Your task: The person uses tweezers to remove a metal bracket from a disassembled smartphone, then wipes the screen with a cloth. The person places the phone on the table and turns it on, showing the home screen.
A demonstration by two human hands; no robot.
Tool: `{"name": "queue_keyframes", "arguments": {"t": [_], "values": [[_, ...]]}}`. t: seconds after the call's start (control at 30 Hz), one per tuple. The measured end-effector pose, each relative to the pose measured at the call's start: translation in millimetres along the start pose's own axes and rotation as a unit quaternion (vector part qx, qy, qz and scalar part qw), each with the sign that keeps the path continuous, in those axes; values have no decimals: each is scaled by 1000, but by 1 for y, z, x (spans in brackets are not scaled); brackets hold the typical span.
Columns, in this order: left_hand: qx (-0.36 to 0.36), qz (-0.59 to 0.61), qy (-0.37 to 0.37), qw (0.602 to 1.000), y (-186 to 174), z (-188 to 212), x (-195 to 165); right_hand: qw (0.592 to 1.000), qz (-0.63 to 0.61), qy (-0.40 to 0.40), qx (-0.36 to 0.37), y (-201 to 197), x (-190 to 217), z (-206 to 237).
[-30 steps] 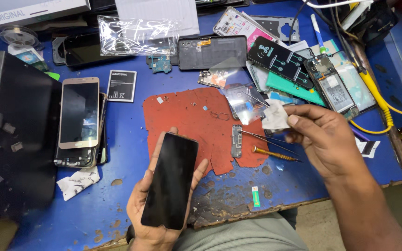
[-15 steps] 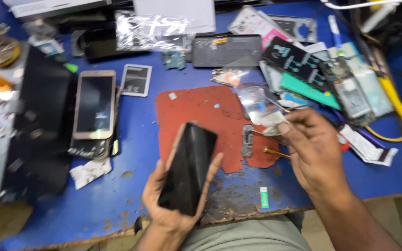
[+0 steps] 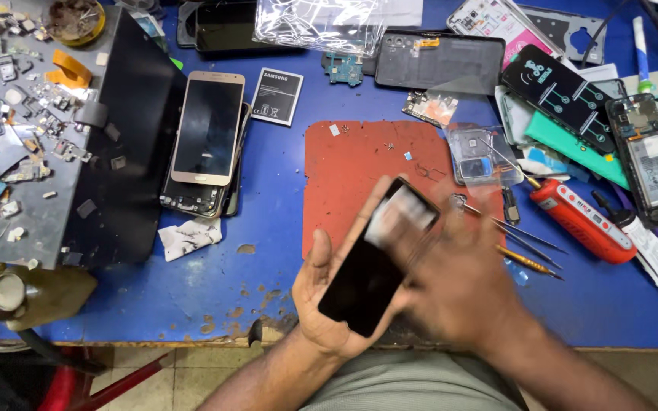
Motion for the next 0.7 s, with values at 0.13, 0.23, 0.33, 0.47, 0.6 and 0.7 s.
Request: {"name": "queue_keyframes", "arguments": {"t": [0.13, 0.23, 0.33, 0.47, 0.6, 0.7], "values": [[-10, -11, -26, 1000, -2, -6, 7, 999, 13, -40, 5, 3, 27, -4], [37, 43, -78, 995, 8, -8, 10, 991, 6, -136, -2, -2, 54, -5], [42, 168, -37, 984, 16, -2, 4, 997, 9, 73, 24, -13, 1, -17], [8, 1, -55, 998, 14, -6, 8, 1000, 5, -16, -3, -13, 31, -21], [14, 0, -66, 998, 18, -11, 8, 997, 42, -62, -6, -11, 37, -16], [-28, -40, -47, 998, 14, -6, 5, 997, 57, 41, -13, -16, -7, -8]]}}
Point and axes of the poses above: each hand's wrist, its own z-axis away from the middle knuckle, its own y-axis out of the palm, x = y × z, the point moved 8 cm from there along -z, towards the middle knuckle, and after that the axes turned 2 degrees about -z, right-handed, at the moved point
